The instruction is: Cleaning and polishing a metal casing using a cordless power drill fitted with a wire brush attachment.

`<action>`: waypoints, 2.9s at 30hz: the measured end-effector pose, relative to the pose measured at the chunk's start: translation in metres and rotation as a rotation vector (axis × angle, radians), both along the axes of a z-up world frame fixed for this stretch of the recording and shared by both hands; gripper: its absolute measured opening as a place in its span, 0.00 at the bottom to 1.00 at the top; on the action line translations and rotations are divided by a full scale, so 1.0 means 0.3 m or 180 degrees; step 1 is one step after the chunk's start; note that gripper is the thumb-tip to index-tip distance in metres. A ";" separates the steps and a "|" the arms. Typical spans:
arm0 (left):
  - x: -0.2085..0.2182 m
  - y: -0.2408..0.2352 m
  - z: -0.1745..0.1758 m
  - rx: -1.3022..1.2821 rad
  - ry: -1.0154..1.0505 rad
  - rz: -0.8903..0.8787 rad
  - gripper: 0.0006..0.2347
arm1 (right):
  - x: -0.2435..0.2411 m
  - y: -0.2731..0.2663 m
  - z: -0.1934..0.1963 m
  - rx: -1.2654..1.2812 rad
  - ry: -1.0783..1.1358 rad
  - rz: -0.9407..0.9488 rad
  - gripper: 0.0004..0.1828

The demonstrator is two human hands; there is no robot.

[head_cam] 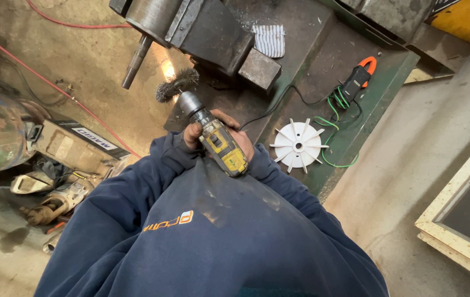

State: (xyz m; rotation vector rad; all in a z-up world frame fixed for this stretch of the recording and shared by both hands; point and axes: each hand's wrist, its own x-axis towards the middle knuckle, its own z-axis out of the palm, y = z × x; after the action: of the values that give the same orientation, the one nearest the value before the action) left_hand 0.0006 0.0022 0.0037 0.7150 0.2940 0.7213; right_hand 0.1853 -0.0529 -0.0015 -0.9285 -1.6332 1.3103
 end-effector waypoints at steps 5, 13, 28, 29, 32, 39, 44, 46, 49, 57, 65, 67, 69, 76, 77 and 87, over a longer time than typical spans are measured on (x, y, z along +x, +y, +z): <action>-0.002 -0.002 -0.005 0.0076 0.0055 0.0020 0.40 | 0.002 0.003 0.014 -0.0009 0.0004 0.0010 0.33; -0.015 -0.008 -0.045 0.0141 0.0099 0.0068 0.42 | 0.012 -0.009 -0.087 0.0178 -0.0433 0.0020 0.31; -0.040 -0.014 -0.061 0.0149 -0.0140 -0.0384 0.38 | -0.003 -0.047 -0.160 -0.0379 -0.0053 -0.0136 0.24; -0.043 -0.030 -0.067 0.0208 -0.0147 -0.0419 0.38 | 0.001 -0.052 -0.214 -0.0320 -0.0059 -0.0171 0.24; -0.048 -0.047 -0.067 0.0374 -0.0150 -0.0217 0.38 | 0.002 -0.044 -0.251 0.0088 -0.0533 -0.0293 0.27; -0.136 -0.169 0.011 0.0615 -0.0124 -0.0219 0.33 | -0.088 -0.155 -0.014 -0.0334 -0.0364 -0.0461 0.15; -0.294 -0.200 0.077 0.1246 -0.0105 -0.0280 0.32 | -0.222 -0.164 0.194 0.1749 -0.1264 -0.0050 0.18; -0.372 -0.199 0.067 0.1448 -0.0213 -0.0372 0.33 | -0.289 -0.180 0.212 0.1649 -0.1257 -0.0001 0.28; -0.518 -0.213 0.075 0.1561 -0.0106 -0.0562 0.33 | -0.409 -0.215 0.211 0.1835 -0.1457 -0.0079 0.32; -0.824 -0.305 -0.034 0.0639 -0.0350 -0.1032 0.34 | -0.725 -0.421 -0.102 0.0569 -0.1496 0.0062 0.29; -0.920 -0.411 -0.110 -0.0600 -0.0378 -0.1099 0.37 | -0.840 -0.506 -0.049 -0.0039 -0.0460 -0.0451 0.19; -0.926 -0.415 -0.152 -0.0814 -0.0345 -0.1093 0.39 | -0.823 -0.483 -0.110 -0.0666 -0.1401 -0.0301 0.18; -0.914 -0.408 -0.151 -0.0690 -0.0279 -0.1002 0.40 | -0.800 -0.453 -0.073 -0.0378 -0.1263 -0.0178 0.20; -0.805 -0.412 -0.096 -0.0497 -0.0147 -0.0735 0.42 | -0.707 -0.419 -0.044 -0.0079 -0.1025 0.0080 0.24; -0.796 -0.410 -0.135 -0.0485 -0.0162 -0.0721 0.42 | -0.697 -0.412 -0.010 -0.0066 -0.1040 0.0093 0.24; -0.706 -0.405 -0.127 -0.0511 -0.0046 -0.0777 0.40 | -0.634 -0.394 -0.009 -0.2072 0.0367 -0.0090 0.25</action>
State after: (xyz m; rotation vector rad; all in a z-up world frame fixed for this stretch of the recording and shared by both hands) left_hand -0.2111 -0.1195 -0.0344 0.5805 0.2433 0.4651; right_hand -0.0050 -0.1710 -0.0041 -1.2129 -1.1040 1.8838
